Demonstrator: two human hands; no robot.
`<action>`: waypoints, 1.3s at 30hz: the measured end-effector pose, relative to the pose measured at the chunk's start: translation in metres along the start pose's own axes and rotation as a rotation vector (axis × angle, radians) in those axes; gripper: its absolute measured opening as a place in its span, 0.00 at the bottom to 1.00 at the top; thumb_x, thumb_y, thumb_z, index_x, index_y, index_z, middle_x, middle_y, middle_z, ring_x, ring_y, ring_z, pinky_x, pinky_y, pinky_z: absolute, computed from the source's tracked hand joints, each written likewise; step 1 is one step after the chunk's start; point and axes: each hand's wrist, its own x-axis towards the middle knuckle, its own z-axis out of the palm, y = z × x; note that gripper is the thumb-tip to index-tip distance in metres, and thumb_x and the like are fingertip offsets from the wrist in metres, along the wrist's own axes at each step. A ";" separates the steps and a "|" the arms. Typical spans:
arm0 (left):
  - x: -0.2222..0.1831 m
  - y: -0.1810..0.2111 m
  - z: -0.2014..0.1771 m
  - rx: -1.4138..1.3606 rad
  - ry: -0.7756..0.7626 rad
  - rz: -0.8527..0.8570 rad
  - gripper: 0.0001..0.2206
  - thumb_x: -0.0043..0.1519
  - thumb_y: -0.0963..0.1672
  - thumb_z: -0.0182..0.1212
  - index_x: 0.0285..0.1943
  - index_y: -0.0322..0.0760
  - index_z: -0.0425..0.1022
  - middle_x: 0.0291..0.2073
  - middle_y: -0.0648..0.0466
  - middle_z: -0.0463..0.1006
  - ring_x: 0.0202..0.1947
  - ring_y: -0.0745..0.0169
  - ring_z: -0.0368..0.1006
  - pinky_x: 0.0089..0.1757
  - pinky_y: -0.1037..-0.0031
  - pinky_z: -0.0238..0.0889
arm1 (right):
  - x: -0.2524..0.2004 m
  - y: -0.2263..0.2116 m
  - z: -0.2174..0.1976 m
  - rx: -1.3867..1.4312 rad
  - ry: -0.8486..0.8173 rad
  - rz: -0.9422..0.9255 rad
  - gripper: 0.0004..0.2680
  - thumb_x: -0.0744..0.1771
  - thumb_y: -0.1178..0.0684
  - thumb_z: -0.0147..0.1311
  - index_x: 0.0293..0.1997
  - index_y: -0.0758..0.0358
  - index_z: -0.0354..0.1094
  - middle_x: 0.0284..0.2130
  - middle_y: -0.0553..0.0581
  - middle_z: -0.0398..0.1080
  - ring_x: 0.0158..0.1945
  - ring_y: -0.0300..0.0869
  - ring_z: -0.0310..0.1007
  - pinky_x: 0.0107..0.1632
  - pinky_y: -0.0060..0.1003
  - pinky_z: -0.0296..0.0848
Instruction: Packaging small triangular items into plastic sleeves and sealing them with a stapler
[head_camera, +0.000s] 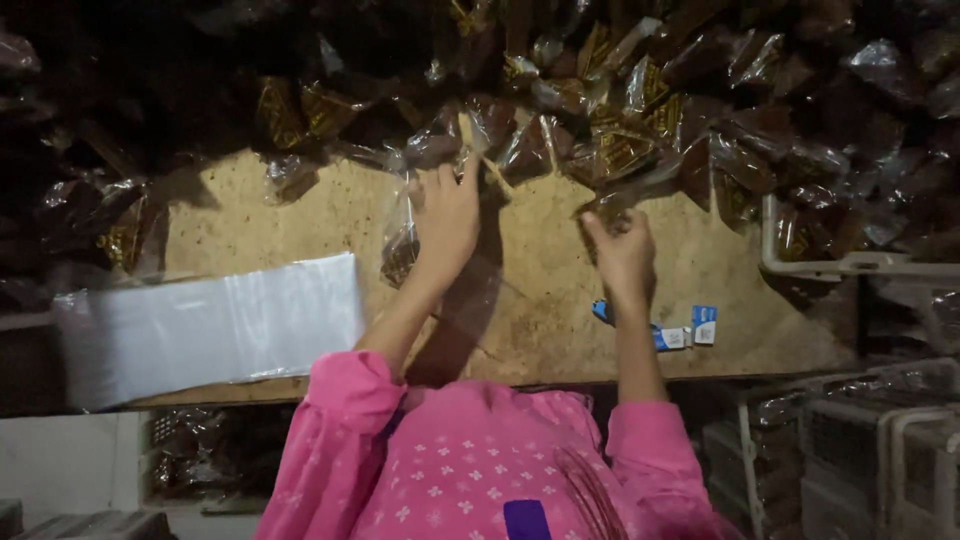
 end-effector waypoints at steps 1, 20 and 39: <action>-0.004 0.004 -0.018 -0.002 -0.005 0.006 0.23 0.61 0.44 0.60 0.66 0.58 0.66 0.37 0.57 0.69 0.42 0.58 0.71 0.50 0.58 0.57 | -0.004 -0.001 -0.001 0.000 0.001 0.008 0.25 0.64 0.30 0.64 0.61 0.51 0.66 0.49 0.53 0.76 0.57 0.52 0.75 0.52 0.58 0.72; -0.121 0.003 -0.105 -0.064 -0.196 0.015 0.36 0.63 0.52 0.56 0.82 0.58 0.48 0.80 0.44 0.43 0.78 0.36 0.35 0.64 0.36 0.31 | -0.075 0.007 0.069 -0.153 0.026 -0.809 0.36 0.66 0.46 0.63 0.74 0.78 0.38 0.59 0.83 0.57 0.58 0.73 0.62 0.59 0.69 0.60; -0.181 -0.028 -0.084 -0.658 0.080 -0.017 0.06 0.67 0.47 0.60 0.48 0.47 0.79 0.37 0.61 0.79 0.36 0.64 0.78 0.43 0.73 0.71 | -0.136 -0.023 0.027 0.178 -0.904 -0.554 0.37 0.62 0.47 0.68 0.76 0.69 0.47 0.72 0.78 0.45 0.75 0.68 0.44 0.73 0.60 0.46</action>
